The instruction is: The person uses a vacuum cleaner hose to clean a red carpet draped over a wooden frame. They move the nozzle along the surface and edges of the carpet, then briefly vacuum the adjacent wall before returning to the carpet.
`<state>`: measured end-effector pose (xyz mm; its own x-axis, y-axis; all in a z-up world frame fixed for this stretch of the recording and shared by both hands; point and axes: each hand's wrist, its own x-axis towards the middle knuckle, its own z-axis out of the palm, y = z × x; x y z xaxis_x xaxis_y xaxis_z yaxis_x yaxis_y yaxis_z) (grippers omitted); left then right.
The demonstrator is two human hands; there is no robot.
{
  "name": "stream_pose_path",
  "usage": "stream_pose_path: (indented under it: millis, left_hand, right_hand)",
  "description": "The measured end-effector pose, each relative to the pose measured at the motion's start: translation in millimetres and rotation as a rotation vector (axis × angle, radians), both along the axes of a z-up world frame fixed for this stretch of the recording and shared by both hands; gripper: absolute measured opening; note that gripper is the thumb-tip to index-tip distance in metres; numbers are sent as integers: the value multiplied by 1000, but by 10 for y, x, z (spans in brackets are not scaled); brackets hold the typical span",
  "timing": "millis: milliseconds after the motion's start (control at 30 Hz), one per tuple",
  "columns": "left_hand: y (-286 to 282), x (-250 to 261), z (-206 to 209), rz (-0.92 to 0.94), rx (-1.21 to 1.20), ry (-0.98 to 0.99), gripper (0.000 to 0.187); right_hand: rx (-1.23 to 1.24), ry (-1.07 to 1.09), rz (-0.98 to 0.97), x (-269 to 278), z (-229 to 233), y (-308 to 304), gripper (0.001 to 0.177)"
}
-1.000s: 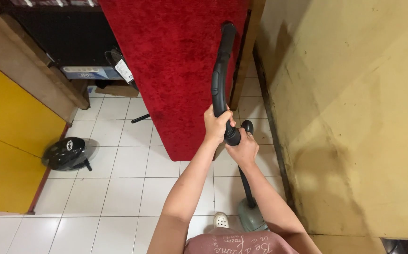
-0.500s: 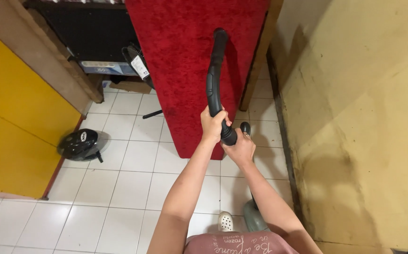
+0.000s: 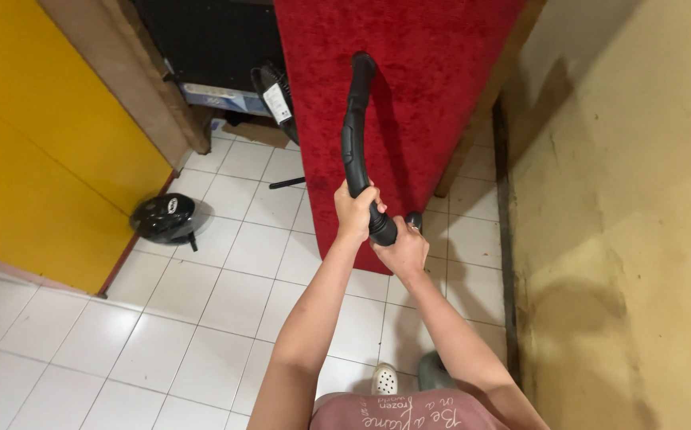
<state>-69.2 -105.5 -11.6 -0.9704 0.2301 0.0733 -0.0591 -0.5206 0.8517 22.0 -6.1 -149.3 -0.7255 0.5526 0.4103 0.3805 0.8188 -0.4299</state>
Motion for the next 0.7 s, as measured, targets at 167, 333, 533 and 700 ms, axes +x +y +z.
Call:
stream_pose_path:
  millis: [167,333,533,700]
  left_hand:
    - [-153,-154,32,70,6,-4,19]
    - [-263,-302,93,139,41,-15,19]
    - [-298,-460,147,201,33,-7,19]
    - [-241,-571,143,225,50,-18,19]
  right_hand:
    - [21,-15,72,-228,13,-67,71]
    - [-20,-78,148,-468,74,-86,69]
    - [-44,-107,198,-705,153,-72,69]
    - [-29,-89,212,-858,111,2,69]
